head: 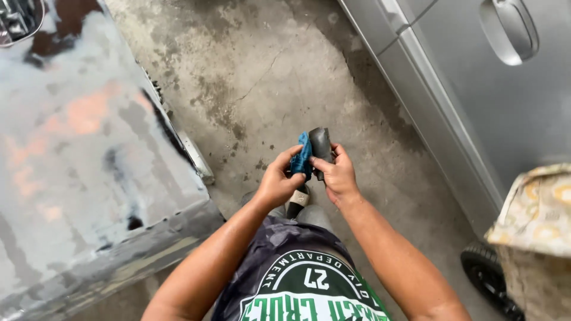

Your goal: The person scrubs a large, detached car door panel with a sanding block and a blue cloth. They repeatedly dip the tools into a bucket of water and continue scrubbing the surface to remove residue or prepare it for refinishing.

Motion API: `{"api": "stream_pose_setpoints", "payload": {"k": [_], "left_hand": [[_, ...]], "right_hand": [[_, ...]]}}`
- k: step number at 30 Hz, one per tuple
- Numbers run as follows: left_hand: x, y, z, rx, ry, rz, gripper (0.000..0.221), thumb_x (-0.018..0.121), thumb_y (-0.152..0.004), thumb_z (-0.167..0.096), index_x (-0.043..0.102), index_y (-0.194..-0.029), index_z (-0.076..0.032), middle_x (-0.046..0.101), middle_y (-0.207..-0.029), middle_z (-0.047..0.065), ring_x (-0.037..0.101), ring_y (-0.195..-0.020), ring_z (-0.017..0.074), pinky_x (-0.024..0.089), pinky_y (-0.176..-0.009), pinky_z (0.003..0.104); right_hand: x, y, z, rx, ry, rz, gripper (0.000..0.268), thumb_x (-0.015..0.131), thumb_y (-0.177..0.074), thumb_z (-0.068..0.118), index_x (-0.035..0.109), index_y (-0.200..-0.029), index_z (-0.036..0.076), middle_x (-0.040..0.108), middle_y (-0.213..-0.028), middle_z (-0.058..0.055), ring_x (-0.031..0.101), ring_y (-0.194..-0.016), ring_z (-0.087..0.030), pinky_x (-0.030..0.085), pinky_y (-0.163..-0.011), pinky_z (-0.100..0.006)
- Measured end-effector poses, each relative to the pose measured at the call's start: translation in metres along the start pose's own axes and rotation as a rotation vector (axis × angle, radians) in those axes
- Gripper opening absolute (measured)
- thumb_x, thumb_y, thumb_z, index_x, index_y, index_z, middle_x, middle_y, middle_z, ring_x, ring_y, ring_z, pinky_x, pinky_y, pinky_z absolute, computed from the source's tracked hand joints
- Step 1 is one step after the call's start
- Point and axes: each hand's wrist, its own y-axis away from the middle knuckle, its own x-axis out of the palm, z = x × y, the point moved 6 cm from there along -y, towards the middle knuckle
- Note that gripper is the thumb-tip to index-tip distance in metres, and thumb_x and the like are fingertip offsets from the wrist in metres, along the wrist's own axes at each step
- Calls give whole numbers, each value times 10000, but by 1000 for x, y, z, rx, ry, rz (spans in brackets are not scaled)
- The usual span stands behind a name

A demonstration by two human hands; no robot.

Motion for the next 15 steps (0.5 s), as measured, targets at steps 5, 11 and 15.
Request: {"api": "stream_pose_setpoints", "payload": {"k": [5, 11, 15], "left_hand": [[-20, -57, 3, -46, 144, -176, 495, 576, -825, 49, 612, -1316, -2, 722, -1032, 46, 679, -900, 111, 574, -815, 289], [-58, -138, -15, -32, 56, -293, 242, 627, -883, 9, 664, -1121, 38, 677, -937, 27, 607, -844, 89, 517, -750, 279], [-96, -199, -46, -44, 127, -329, 204, 642, -878, -4, 687, -1075, 15, 711, -936, 7, 639, -847, 69, 529, -775, 255]], "right_hand": [[9, -38, 68, -27, -44, 59, 539, 744, -818, -46, 521, -1305, 10, 666, -1042, -67, 653, -884, -141, 545, -751, -305], [33, -120, 118, -103, -33, 129, 534, 730, -813, -51, 525, -1302, 6, 669, -1071, -47, 660, -922, -134, 560, -795, -309], [59, -184, 153, -124, 13, 127, 533, 709, -820, -49, 539, -1320, 21, 670, -1051, -47, 646, -897, -131, 548, -758, -312]]}}
